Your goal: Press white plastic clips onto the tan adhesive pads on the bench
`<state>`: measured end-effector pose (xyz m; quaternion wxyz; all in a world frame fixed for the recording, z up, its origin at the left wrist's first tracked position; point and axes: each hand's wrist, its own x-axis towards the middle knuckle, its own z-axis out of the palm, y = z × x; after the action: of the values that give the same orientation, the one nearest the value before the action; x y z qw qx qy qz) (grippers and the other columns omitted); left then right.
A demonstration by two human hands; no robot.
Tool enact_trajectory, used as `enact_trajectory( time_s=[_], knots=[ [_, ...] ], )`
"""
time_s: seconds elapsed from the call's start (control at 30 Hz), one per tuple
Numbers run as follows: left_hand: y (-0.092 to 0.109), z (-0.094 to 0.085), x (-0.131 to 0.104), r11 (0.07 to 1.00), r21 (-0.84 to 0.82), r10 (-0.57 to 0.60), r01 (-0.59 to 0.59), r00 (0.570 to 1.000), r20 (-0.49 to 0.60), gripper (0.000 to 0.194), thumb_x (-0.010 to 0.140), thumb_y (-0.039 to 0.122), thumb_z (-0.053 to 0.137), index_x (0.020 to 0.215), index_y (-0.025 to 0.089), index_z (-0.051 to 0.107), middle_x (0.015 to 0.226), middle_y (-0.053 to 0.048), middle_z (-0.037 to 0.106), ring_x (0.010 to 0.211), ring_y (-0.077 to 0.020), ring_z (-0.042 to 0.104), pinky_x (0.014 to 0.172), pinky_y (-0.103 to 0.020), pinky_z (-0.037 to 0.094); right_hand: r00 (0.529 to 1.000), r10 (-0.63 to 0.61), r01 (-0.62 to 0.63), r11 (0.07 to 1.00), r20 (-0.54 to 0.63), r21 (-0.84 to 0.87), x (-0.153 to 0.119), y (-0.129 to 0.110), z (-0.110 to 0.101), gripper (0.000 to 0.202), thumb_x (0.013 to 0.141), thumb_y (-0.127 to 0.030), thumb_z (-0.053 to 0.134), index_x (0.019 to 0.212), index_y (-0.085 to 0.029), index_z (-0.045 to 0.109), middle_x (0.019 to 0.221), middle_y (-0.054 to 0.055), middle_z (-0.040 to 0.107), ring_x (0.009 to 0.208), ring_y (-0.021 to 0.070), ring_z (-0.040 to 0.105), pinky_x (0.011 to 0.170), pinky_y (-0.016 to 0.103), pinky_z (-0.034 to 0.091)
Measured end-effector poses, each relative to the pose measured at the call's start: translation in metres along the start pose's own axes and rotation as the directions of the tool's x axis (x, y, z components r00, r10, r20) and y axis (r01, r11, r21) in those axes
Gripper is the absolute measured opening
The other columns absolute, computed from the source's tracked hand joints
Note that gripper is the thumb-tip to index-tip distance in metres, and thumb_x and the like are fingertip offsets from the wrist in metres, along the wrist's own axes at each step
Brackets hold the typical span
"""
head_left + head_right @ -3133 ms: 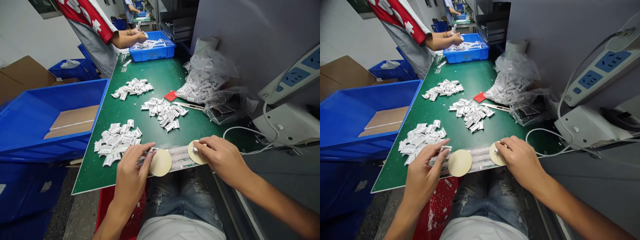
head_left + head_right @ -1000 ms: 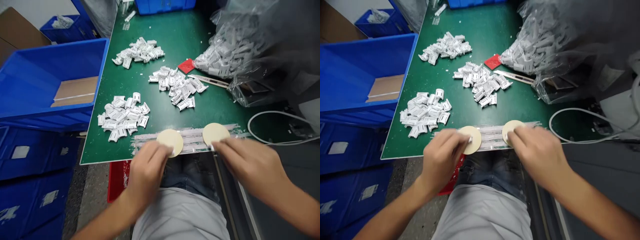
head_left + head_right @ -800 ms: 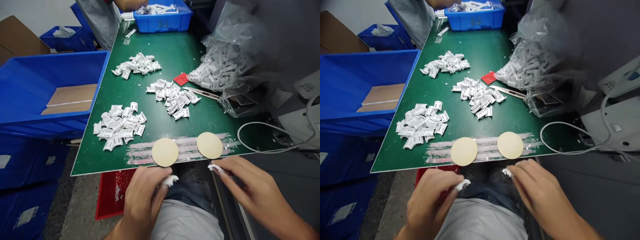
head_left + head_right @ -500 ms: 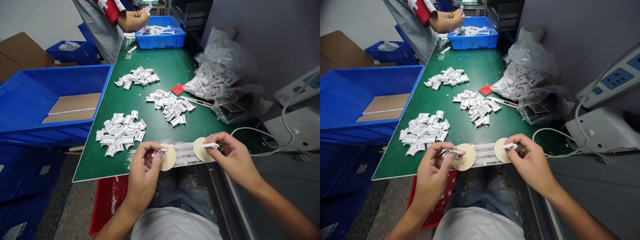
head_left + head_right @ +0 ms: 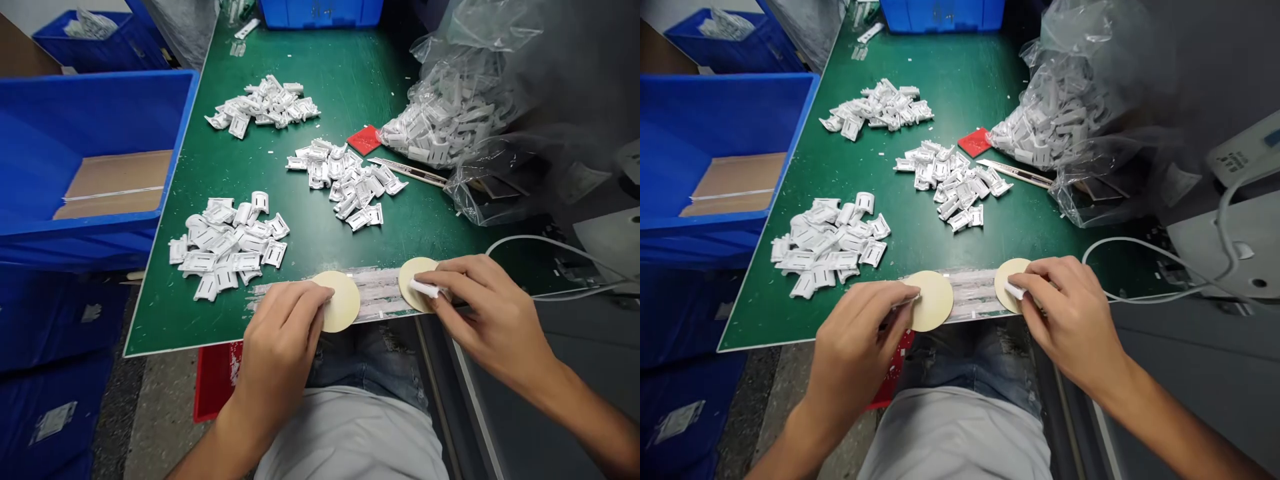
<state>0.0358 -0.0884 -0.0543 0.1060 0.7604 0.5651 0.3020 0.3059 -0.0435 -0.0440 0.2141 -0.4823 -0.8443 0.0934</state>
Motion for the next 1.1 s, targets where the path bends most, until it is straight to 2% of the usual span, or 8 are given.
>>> enact_trajectory(
  time_s=[0.1, 0.17, 0.27, 0.4, 0.6, 0.77, 0.93, 1.1],
  knots=[
    [0.000, 0.001, 0.004, 0.999, -0.038, 0.009, -0.009, 1.000, -0.001, 0.021, 0.088, 0.006, 0.061, 0.105, 0.017, 0.063, 0.099, -0.007, 0.069, 0.093, -0.0203, 0.059, 0.084, -0.035, 0.047, 0.994, 0.086, -0.095, 0.984, 0.066, 0.151, 0.005, -0.002, 0.000, 0.021, 0.091, -0.015, 0.055, 0.109, -0.023, 0.063, 0.098, 0.006, 0.066, 0.083, 0.0203, 0.060, 0.072, 0.036, 0.046],
    [0.000, 0.002, 0.005, 0.999, -0.041, -0.005, 0.005, 1.000, 0.006, 0.022, 0.087, 0.007, 0.062, 0.105, 0.019, 0.063, 0.100, -0.006, 0.070, 0.092, -0.0211, 0.060, 0.083, -0.037, 0.046, 0.991, 0.106, -0.118, 0.980, 0.082, 0.161, 0.006, -0.002, 0.001, 0.019, 0.091, -0.017, 0.056, 0.107, -0.025, 0.063, 0.098, 0.004, 0.066, 0.084, 0.0207, 0.060, 0.073, 0.038, 0.045],
    [0.000, 0.004, 0.006, 0.999, -0.047, -0.011, 0.010, 1.000, -0.010, 0.022, 0.087, 0.007, 0.062, 0.105, 0.019, 0.062, 0.099, -0.006, 0.070, 0.091, -0.0210, 0.060, 0.082, -0.036, 0.047, 0.990, 0.133, -0.139, 0.966, 0.039, 0.219, 0.006, -0.003, 0.002, 0.017, 0.090, -0.018, 0.059, 0.100, -0.028, 0.066, 0.098, 0.003, 0.066, 0.088, 0.0225, 0.061, 0.075, 0.039, 0.046],
    [0.002, 0.006, 0.007, 0.998, -0.032, -0.047, 0.045, 0.998, -0.036, 0.018, 0.088, 0.009, 0.061, 0.103, 0.020, 0.062, 0.096, -0.006, 0.068, 0.089, -0.0205, 0.059, 0.080, -0.035, 0.046, 0.960, 0.282, -0.267, 0.907, 0.003, 0.324, 0.004, -0.001, 0.006, 0.021, 0.088, -0.019, 0.063, 0.105, -0.031, 0.066, 0.098, 0.002, 0.068, 0.083, 0.0215, 0.062, 0.069, 0.036, 0.048],
    [0.003, 0.006, 0.004, 0.999, -0.015, -0.036, 0.036, 0.999, -0.004, 0.020, 0.089, 0.007, 0.059, 0.106, 0.016, 0.063, 0.099, -0.008, 0.067, 0.092, -0.0205, 0.058, 0.082, -0.034, 0.046, 0.999, 0.040, -0.040, 0.993, 0.003, 0.114, 0.005, 0.002, 0.007, 0.020, 0.091, -0.020, 0.061, 0.109, -0.028, 0.064, 0.102, 0.005, 0.069, 0.092, 0.0254, 0.062, 0.080, 0.043, 0.044],
    [0.002, 0.005, 0.004, 1.000, 0.023, -0.020, 0.021, 1.000, -0.018, 0.018, 0.088, 0.009, 0.061, 0.105, 0.017, 0.063, 0.097, -0.007, 0.068, 0.090, -0.0216, 0.058, 0.080, -0.036, 0.046, 1.000, -0.010, 0.011, 0.999, -0.016, 0.036, 0.001, 0.005, 0.006, 0.028, 0.091, -0.015, 0.059, 0.118, -0.025, 0.062, 0.103, 0.006, 0.068, 0.089, 0.0239, 0.061, 0.077, 0.041, 0.043],
    [0.002, 0.006, 0.008, 0.999, 0.028, -0.015, 0.015, 0.999, -0.029, 0.017, 0.090, 0.009, 0.058, 0.104, 0.018, 0.062, 0.096, -0.006, 0.068, 0.088, -0.0212, 0.058, 0.078, -0.035, 0.045, 0.998, 0.037, -0.044, 0.980, 0.043, 0.194, 0.002, 0.007, 0.005, 0.024, 0.092, -0.015, 0.057, 0.109, -0.027, 0.069, 0.102, 0.006, 0.063, 0.095, 0.0226, 0.058, 0.079, 0.038, 0.048],
    [0.002, 0.007, 0.007, 0.999, 0.037, -0.036, 0.037, 0.999, -0.020, 0.015, 0.091, 0.011, 0.057, 0.102, 0.020, 0.062, 0.095, -0.005, 0.068, 0.087, -0.0209, 0.058, 0.077, -0.035, 0.044, 0.999, 0.032, -0.038, 0.985, 0.041, 0.167, 0.003, 0.008, 0.007, 0.032, 0.092, -0.016, 0.058, 0.123, -0.024, 0.062, 0.100, 0.005, 0.065, 0.091, 0.0221, 0.059, 0.076, 0.038, 0.046]
  ],
)
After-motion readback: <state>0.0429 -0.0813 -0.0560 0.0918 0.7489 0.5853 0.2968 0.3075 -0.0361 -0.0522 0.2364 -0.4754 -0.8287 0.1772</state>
